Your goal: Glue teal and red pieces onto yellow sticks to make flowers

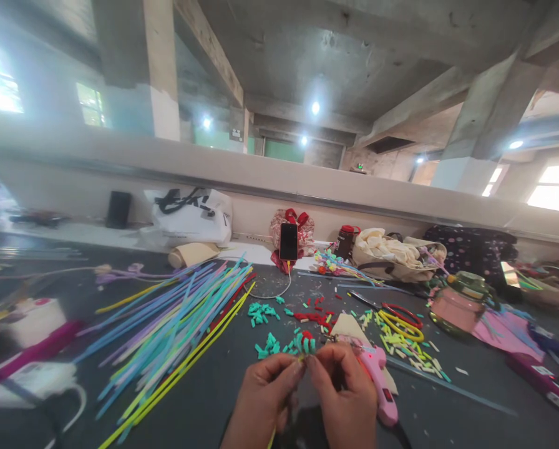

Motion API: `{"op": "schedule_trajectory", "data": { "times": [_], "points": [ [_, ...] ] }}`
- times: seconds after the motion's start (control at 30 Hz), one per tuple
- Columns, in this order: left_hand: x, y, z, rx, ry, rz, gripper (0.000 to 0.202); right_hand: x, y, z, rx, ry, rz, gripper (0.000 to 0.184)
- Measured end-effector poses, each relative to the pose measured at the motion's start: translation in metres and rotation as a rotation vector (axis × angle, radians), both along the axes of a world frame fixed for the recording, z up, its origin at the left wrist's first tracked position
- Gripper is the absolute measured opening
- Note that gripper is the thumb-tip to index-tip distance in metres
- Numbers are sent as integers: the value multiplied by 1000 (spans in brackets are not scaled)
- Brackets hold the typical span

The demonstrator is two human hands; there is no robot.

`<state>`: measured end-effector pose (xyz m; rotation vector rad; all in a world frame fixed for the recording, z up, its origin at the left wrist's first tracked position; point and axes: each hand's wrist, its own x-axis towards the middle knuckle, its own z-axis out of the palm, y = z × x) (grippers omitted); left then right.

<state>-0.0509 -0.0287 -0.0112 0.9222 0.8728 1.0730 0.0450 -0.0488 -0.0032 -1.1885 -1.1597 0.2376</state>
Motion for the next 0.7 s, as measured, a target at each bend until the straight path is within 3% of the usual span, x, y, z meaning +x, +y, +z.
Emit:
{"op": "schedule_trajectory", "data": {
  "times": [0.2,0.43,0.7],
  "points": [
    [-3,-1,4,-28,-74,-20,24,2,-6,1,4,7,1,15],
    [-1,2,-3,-124,-85,-48,28,13,-6,-9,5,72,62,16],
    [-2,0,4,-46,-147,-40,23,13,-7,-3,97,137,48,6]
  ]
}}
